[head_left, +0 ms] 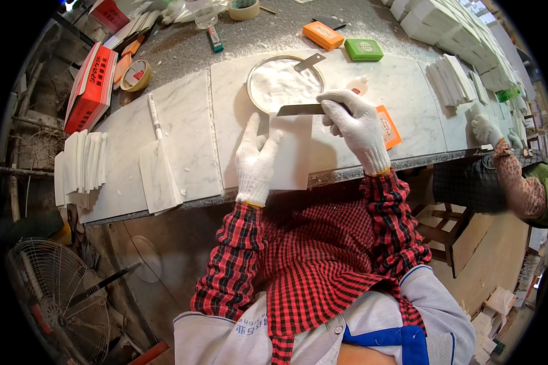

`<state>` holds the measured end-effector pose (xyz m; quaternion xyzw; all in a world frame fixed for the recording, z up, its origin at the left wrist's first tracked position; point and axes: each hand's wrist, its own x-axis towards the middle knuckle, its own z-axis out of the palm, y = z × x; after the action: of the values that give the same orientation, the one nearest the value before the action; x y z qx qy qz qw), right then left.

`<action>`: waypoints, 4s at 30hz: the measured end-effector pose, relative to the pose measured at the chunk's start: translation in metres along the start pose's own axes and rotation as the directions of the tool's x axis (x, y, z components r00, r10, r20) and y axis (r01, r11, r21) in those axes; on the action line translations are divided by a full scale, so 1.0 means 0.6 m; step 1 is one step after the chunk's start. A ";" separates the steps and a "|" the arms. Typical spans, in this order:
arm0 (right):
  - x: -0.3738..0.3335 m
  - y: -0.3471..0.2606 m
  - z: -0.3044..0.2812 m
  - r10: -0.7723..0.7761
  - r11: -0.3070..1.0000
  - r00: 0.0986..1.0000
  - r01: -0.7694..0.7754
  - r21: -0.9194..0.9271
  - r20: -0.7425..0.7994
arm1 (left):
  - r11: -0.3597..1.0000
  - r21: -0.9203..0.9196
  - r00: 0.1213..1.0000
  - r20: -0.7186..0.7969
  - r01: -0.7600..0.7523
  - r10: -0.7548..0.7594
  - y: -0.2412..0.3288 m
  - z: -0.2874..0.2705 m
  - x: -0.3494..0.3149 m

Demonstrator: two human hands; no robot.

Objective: The person assembles small white paper blocks by applying glue to edges and pressing sheets together. They use a metal scraper to smooth and trim the blocks, then rub the edges with an orange sanding block. The finished blocks are stacked on the table.

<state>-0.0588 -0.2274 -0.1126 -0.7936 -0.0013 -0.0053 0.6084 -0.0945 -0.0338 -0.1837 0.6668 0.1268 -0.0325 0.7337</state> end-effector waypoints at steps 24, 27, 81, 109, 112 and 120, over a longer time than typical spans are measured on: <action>0.010 0.073 -0.091 -0.309 0.824 0.841 0.003 -0.566 -0.445 | 0.999 0.024 0.993 0.110 0.039 -0.041 0.004 -0.010 -0.002; 0.050 0.095 -0.121 -0.371 0.569 0.874 -0.052 -0.820 -0.313 | 0.999 0.022 0.993 0.116 0.032 -0.035 0.008 -0.010 -0.005; -0.059 0.008 -0.016 0.316 0.946 0.944 -0.321 0.046 0.094 | 0.995 0.094 0.986 0.163 -0.034 0.018 0.004 -0.020 -0.001; 0.127 0.107 -0.134 -0.051 0.957 0.992 0.016 -0.290 -0.114 | 0.999 -0.017 0.979 0.203 0.035 -0.030 0.003 -0.024 0.000; 0.137 0.124 -0.139 -0.090 0.842 0.991 0.024 -0.539 -0.097 | 0.999 0.010 0.977 0.209 0.043 -0.044 0.012 -0.022 -0.002; 0.036 0.067 -0.129 -0.465 0.654 0.862 0.181 -0.734 -0.201 | 0.999 -0.012 0.986 0.159 0.044 -0.041 0.010 -0.023 -0.005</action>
<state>-0.0373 -0.3126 -0.1309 -0.9323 -0.0280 -0.2660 0.2436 -0.0981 -0.0199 -0.1782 0.6534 0.0823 -0.1001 0.7458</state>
